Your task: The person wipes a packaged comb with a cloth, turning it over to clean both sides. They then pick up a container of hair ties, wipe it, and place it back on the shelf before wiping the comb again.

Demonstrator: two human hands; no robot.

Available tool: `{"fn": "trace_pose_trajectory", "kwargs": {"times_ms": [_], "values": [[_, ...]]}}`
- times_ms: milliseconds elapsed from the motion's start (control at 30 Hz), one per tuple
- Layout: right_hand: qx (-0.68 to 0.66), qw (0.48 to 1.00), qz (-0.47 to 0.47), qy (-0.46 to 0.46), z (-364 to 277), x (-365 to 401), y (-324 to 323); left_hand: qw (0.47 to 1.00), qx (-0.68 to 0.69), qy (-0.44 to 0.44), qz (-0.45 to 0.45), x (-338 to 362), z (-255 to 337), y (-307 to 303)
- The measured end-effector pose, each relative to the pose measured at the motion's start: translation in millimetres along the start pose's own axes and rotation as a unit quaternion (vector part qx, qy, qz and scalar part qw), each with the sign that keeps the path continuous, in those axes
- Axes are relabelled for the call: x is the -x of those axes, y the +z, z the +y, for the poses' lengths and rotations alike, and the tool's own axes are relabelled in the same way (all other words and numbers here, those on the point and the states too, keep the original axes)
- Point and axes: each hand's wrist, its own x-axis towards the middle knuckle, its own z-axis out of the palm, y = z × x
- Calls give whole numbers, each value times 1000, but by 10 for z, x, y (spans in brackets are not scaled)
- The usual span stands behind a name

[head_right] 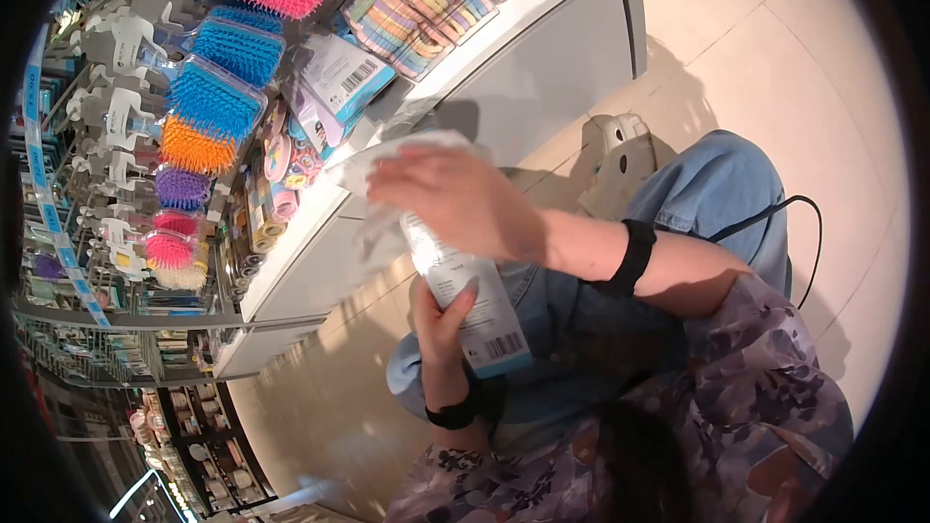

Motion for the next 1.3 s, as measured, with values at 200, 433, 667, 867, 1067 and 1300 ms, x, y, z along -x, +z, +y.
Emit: {"fn": "trace_pose_trajectory", "kwargs": {"times_ms": [200, 433, 667, 867, 1067, 1300], "values": [[-97, 984, -103, -104, -108, 155, 151, 991, 77, 42, 103, -13, 12, -7], [-57, 995, -32, -72, -42, -3, -3, 992, 61, 108, 28, -5, -119, -57], [-124, 973, -104, -162, -261, 160, 113, 964, 95, 128, 214, -9, -196, -154], [-211, 959, -117, -147, -282, 185, 78, 964, 116, 91, 220, 47, -38, -18], [-181, 981, 53, -54, -248, 126, -14, 967, 92, 132, 200, 63, -39, -40], [-325, 939, 13, 113, -322, 158, 43, 980, 152, 76, 104, -14, 3, -5]]}}
